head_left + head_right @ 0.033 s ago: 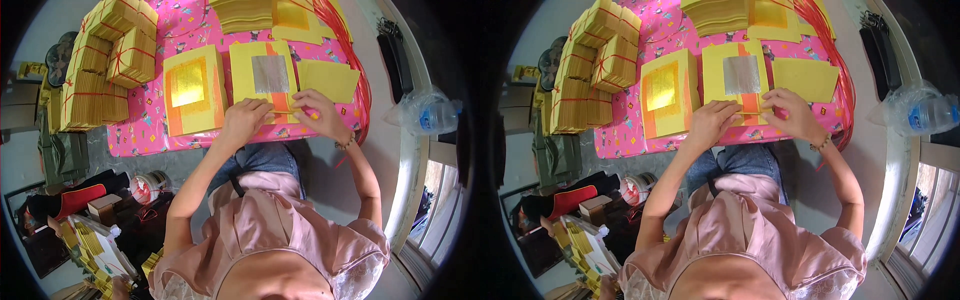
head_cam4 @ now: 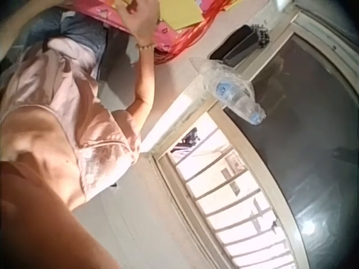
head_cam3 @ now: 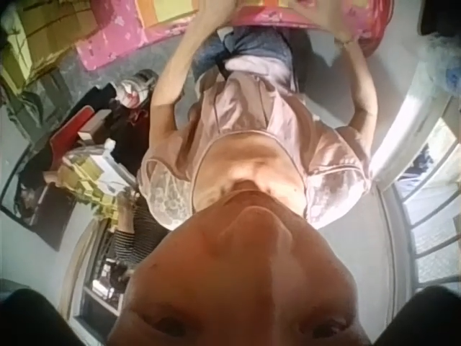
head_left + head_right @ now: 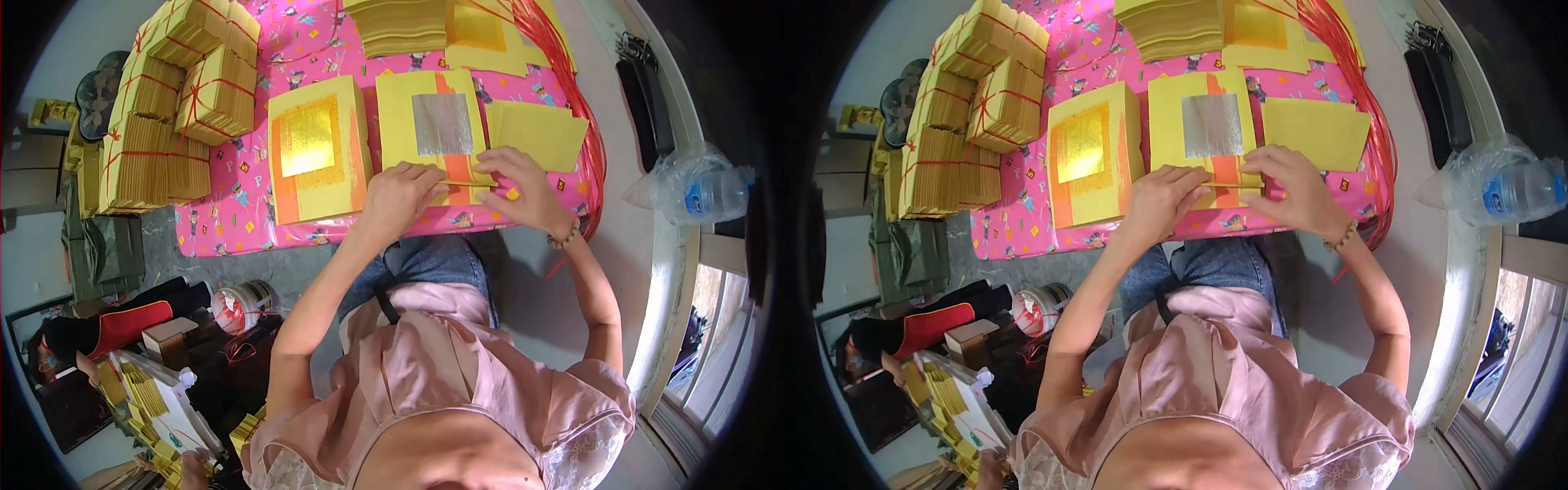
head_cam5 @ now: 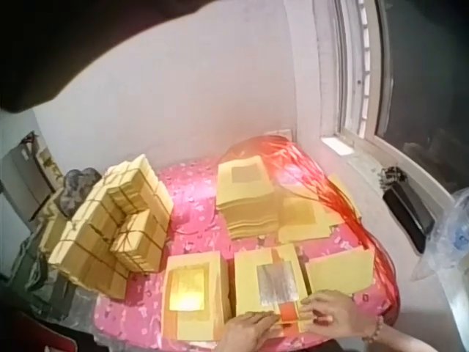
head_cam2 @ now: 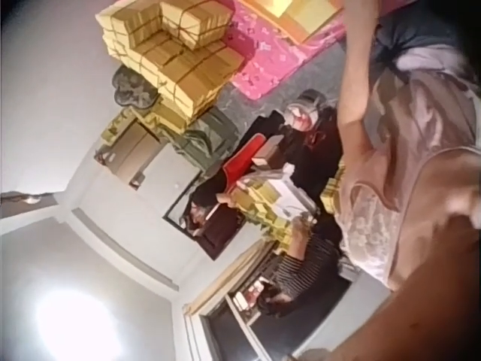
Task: Stacking bundles of yellow ritual paper and tying them with red string.
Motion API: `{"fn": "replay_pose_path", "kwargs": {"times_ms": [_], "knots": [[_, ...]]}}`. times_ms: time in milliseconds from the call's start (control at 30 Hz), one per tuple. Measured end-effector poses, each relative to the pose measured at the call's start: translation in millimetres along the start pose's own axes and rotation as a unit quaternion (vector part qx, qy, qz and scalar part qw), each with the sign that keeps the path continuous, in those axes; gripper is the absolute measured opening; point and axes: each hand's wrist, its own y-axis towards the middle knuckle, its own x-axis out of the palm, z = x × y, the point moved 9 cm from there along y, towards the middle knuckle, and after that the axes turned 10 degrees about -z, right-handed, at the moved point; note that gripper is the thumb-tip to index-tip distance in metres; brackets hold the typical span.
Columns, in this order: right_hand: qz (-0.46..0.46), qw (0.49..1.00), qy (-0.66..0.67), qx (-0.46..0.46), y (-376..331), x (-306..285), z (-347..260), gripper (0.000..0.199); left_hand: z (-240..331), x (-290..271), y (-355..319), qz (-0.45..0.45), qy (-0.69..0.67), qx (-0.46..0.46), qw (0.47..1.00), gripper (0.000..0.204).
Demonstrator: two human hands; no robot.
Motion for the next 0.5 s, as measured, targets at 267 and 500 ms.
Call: {"fn": "replay_pose_path", "kwargs": {"times_ms": [267, 500], "knots": [[-0.092, 0.989, -0.096, 0.064, 37.9, 0.9, 14.4, 0.025, -7.6, -28.4, 25.8, -0.026, -0.008, -0.054, 0.998, 0.037], [0.010, 0.996, -0.088, 0.029, 95.9, -39.0, 42.3, 0.028, 15.5, -38.3, 22.5, 0.143, 0.117, 0.020, 0.983, 0.053]]}}
